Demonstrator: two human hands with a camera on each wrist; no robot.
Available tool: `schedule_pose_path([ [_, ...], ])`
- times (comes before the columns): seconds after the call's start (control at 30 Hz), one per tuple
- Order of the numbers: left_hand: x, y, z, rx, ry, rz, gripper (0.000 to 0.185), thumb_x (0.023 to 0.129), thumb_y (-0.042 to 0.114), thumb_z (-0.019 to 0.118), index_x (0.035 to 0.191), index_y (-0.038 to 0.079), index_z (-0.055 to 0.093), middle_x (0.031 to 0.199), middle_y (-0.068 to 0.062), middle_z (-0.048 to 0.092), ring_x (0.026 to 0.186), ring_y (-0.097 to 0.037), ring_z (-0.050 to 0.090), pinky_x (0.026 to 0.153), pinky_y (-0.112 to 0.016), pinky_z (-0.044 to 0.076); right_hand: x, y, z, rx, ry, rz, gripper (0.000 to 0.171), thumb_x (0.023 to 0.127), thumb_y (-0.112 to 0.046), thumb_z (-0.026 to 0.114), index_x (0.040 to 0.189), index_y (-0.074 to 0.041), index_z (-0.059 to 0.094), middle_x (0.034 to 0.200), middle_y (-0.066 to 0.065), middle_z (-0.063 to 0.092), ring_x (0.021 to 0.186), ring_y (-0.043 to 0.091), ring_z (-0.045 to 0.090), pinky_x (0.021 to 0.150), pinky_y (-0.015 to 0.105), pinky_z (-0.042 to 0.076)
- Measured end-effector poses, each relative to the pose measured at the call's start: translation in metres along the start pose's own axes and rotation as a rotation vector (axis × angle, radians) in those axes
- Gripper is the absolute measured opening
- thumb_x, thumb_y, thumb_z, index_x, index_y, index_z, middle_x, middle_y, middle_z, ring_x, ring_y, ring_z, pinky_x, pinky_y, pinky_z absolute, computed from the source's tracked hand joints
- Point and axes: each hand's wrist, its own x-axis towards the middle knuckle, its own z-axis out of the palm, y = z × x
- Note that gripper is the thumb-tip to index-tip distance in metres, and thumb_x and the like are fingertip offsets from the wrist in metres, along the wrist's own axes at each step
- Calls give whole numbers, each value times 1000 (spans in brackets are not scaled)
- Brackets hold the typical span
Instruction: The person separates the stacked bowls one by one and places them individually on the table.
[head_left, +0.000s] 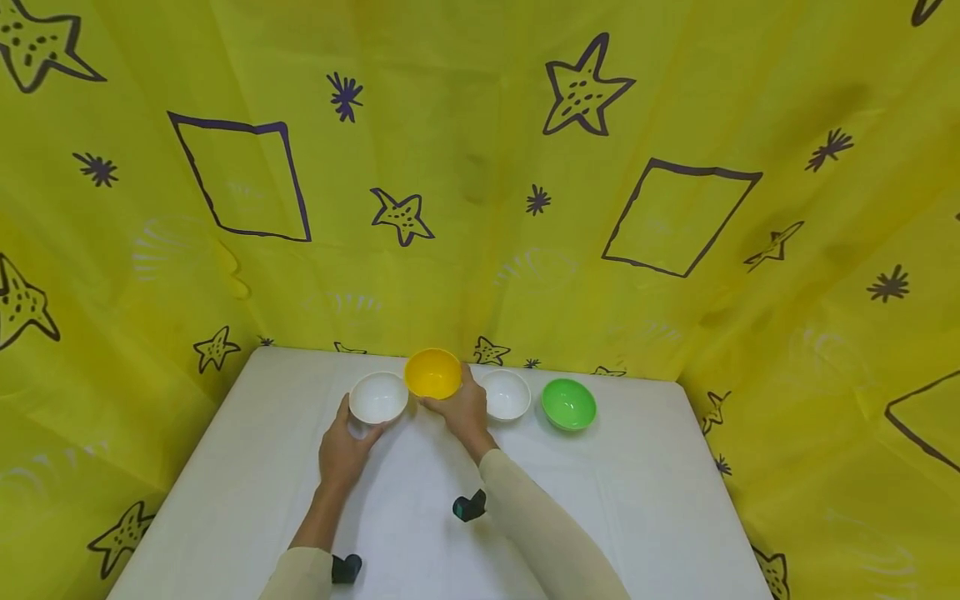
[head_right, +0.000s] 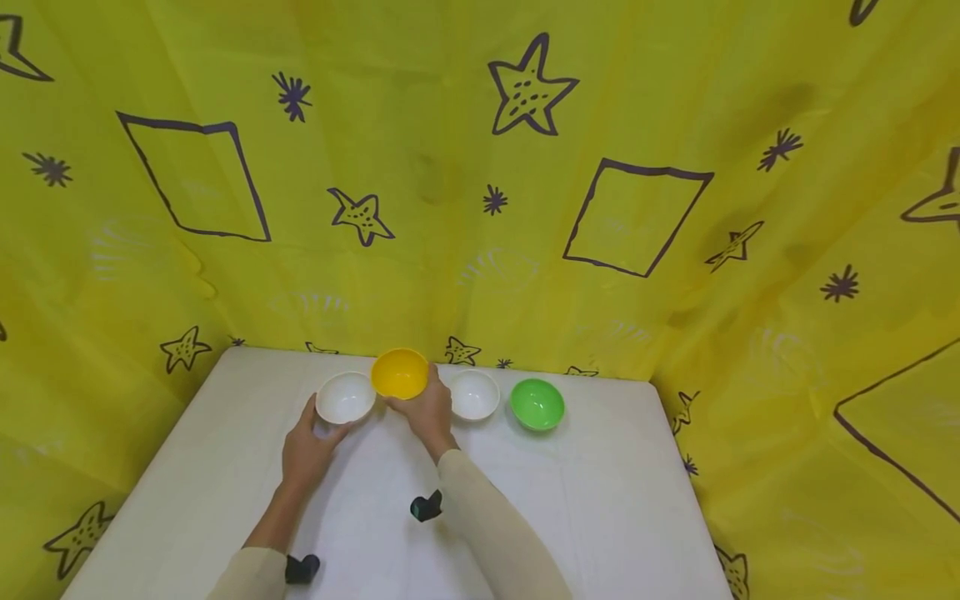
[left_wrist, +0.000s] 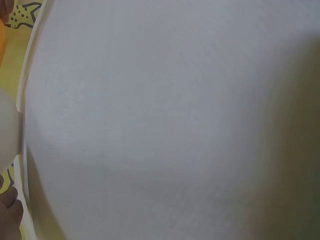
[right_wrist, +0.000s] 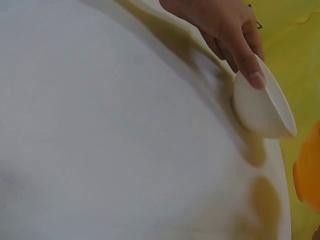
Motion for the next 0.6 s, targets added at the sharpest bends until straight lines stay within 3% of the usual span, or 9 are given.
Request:
schedule_pose_path([
  [0.6, 0, -1, -2, -5, -13, -40, 101, 89, 31, 87, 164, -1, 28, 160, -28, 40, 146, -48, 41, 117, -62, 36, -2, 13, 2, -18, -15, 39, 93, 72, -28, 100, 147, -2, 52, 136, 16, 67, 124, 33, 65, 109, 48, 51],
])
